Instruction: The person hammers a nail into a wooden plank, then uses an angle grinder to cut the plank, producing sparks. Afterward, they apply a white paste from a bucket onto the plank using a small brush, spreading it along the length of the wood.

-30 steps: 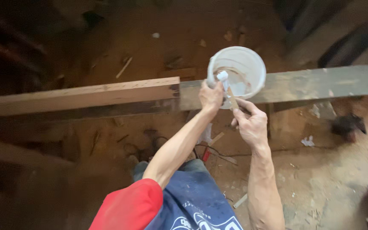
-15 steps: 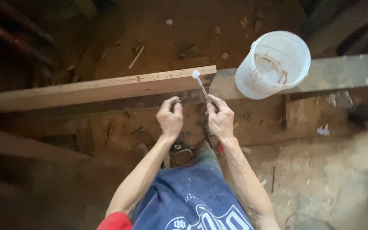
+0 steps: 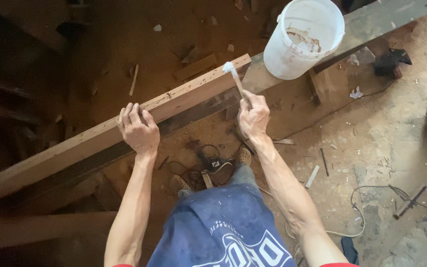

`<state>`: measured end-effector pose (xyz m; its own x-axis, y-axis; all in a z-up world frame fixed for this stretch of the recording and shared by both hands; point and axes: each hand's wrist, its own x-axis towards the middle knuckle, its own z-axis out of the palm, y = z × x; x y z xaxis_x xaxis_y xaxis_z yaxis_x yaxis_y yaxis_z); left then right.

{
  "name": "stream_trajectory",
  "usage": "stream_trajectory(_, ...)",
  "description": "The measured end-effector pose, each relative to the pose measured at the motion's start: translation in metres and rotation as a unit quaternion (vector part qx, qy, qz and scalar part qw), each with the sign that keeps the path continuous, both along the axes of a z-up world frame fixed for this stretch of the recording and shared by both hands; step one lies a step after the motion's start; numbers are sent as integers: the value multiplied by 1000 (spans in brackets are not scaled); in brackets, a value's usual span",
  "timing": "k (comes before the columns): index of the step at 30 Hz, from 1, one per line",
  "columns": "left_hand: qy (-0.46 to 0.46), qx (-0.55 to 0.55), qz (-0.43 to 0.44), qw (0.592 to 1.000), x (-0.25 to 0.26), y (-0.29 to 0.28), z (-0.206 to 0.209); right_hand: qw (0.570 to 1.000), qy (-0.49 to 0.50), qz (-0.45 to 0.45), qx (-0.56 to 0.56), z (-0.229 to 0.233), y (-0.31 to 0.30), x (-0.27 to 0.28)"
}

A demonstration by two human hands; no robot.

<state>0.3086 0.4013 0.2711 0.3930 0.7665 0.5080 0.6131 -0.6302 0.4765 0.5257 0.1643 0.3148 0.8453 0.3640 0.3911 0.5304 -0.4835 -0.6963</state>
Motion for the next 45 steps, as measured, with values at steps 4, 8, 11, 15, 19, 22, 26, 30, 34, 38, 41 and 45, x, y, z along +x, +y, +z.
stream_trajectory(4,-12,-6,3,1000,5,-4,-2,998,-16,-10,-58,4,-9,19)
stream_trajectory(8,5,2,10,1000,6,-7,-5,995,-51,-38,-77,13,-12,32)
stream_trajectory(11,28,16,21,999,8,-9,-9,989,-40,-45,-132,20,-17,39)
stream_trajectory(15,35,14,19,999,10,-11,-11,988,-56,-64,-129,22,-22,46)
stream_trajectory(19,32,29,23,999,10,-11,-10,993,-43,-8,-107,18,-11,41)
stream_trajectory(22,32,19,27,999,10,-12,-7,994,31,83,-56,13,3,22)
stream_trajectory(26,29,17,17,999,9,-10,-4,994,29,78,-71,21,5,14)
stream_trajectory(30,27,20,14,999,6,-11,-4,987,-33,-6,-155,32,-12,40)
stream_trajectory(34,21,30,19,999,8,-13,-6,984,-88,-39,-151,31,-26,57)
stream_trajectory(38,24,30,17,999,6,-12,-8,987,-77,-42,-138,25,-26,57)
stream_trajectory(41,25,23,15,999,5,-12,-9,988,-57,-66,-127,25,-21,59)
stream_trajectory(45,21,18,14,999,5,-13,-11,995,34,-9,-98,27,-8,52)
